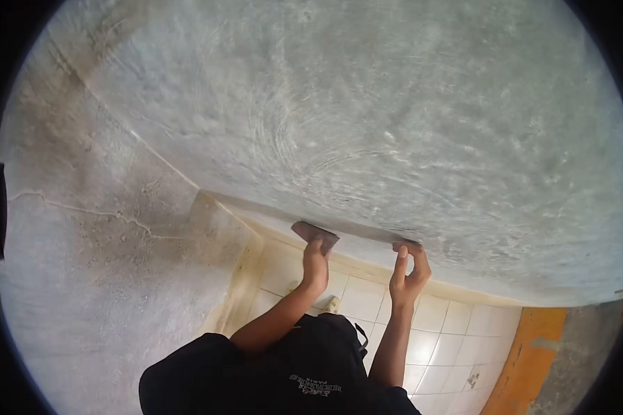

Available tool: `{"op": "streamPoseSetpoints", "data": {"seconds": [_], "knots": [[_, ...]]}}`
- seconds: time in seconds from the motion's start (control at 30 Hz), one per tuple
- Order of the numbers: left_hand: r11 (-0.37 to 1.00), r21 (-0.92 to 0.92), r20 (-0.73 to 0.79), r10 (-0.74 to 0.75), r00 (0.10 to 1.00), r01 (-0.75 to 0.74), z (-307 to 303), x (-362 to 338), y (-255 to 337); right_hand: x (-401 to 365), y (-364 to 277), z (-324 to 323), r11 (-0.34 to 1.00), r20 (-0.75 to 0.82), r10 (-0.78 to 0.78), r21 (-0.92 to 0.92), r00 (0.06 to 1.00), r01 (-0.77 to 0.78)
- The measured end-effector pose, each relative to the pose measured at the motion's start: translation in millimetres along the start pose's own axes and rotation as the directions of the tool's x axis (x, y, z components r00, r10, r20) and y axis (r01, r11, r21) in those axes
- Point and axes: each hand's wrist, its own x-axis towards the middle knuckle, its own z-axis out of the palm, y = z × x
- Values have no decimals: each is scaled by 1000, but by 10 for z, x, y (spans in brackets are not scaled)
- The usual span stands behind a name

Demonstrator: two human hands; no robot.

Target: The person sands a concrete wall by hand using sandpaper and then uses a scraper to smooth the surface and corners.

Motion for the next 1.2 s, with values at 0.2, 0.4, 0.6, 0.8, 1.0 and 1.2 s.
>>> {"op": "streamPoseSetpoints", "data": {"seconds": [0.2,0.4,0.6,0.8,1.0,1.2], "knots": [[827,487,90,271,958,-280,101,228,-388,6,102,-45,998,34,27,62,999,-29],[802,523,168,234,958,-288,362,10,-436,15,211,-98,994,72,19,109,997,-27],[884,453,187,32,982,-115,512,-210,-125,57,238,-157,994,114,-56,105,992,44],[927,350,14,140,990,-136,331,213,-867,89,268,-179,994,128,-14,113,992,-1],[976,179,125,106,986,-127,574,-212,-443,111,334,-196,992,158,-64,118,985,46],[974,192,171,87,981,-119,563,-184,-399,106,441,-163,977,142,-45,211,989,14]]}}
